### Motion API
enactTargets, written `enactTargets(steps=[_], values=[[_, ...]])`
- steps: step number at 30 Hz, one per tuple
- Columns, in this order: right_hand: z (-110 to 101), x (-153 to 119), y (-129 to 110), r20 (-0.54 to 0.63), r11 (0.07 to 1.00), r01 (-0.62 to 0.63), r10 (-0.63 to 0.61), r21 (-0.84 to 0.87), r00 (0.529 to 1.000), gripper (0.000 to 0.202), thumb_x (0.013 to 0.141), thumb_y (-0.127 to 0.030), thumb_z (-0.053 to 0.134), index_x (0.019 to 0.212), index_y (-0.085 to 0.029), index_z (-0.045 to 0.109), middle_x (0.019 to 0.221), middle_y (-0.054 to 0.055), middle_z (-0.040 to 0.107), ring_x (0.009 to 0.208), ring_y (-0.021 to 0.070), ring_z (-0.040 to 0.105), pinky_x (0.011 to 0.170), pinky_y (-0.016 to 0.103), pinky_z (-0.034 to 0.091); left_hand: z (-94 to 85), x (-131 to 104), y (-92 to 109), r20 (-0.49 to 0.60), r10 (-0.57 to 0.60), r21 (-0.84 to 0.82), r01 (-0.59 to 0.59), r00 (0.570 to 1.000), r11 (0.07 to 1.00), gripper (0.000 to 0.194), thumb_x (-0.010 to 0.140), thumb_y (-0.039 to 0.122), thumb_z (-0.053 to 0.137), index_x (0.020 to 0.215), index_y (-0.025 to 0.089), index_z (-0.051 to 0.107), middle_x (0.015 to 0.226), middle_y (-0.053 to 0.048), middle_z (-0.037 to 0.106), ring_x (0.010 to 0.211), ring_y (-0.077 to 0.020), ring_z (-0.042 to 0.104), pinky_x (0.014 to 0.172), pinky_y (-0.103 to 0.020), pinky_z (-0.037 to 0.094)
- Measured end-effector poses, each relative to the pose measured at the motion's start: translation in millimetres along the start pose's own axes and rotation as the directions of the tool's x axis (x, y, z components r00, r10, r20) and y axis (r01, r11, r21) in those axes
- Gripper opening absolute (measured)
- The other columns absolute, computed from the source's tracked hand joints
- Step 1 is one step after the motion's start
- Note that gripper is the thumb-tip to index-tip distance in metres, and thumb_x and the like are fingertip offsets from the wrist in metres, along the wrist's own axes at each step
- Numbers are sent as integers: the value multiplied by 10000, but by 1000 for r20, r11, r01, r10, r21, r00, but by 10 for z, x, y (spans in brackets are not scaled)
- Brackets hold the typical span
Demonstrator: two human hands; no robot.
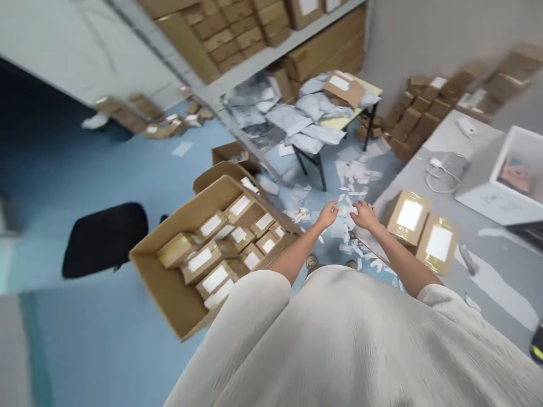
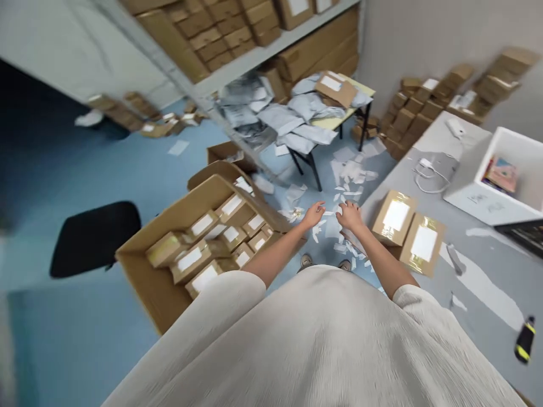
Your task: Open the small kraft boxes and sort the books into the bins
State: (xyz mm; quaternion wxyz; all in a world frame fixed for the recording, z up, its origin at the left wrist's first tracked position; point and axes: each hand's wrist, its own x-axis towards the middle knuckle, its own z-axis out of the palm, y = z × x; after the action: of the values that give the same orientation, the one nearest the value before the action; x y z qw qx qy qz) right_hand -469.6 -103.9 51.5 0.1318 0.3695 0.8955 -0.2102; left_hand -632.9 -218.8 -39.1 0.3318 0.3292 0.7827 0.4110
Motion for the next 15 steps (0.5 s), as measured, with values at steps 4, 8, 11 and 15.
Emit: enactTargets(steps=[4, 8, 11, 15], values=[[150, 233, -830, 76, 972, 226, -221, -63, 972, 549, 1075, -410, 520, 1580, -225, 633, 1724, 171, 498, 1523, 408, 486, 1219, 565, 416, -745, -318, -498, -217, -103, -55, 93, 971, 994, 385, 1019, 281, 651, 1378, 168, 735, 1432, -164, 729, 1243, -292, 730, 1216, -493, 529], [359, 322, -1673, 140, 917, 386, -371, -102, 918, 548, 1073, -400, 513, 1578, -230, 639, 1713, 169, 509, 1511, 404, 498, 1217, 561, 423, -1327, -755, -1006, -330, -208, -147, 168, 921, 975, 368, 1019, 257, 631, 1357, 158, 737, 1421, -167, 740, 1221, -289, 741, 1198, -488, 538], [572, 346, -2268, 178, 876, 468, -445, -119, 878, 545, 1068, -393, 511, 1575, -241, 641, 1712, 160, 514, 1512, 404, 495, 1216, 570, 424, -1708, -1095, -1375, -377, -248, -211, 178, 893, 961, 373, 1013, 251, 621, 1359, 177, 740, 1365, -144, 774, 1234, -292, 739, 1194, -489, 539], [889, 333, -2974, 233, 819, 555, -517, -145, 824, 554, 1062, -377, 518, 1591, -248, 623, 1722, 144, 504, 1522, 391, 487, 1207, 557, 440, -2182, -1530, -1810, -445, -321, -261, 222, 836, 940, 392, 997, 241, 616, 1362, 177, 743, 1389, -158, 770, 1265, -314, 728, 1202, -524, 532]])
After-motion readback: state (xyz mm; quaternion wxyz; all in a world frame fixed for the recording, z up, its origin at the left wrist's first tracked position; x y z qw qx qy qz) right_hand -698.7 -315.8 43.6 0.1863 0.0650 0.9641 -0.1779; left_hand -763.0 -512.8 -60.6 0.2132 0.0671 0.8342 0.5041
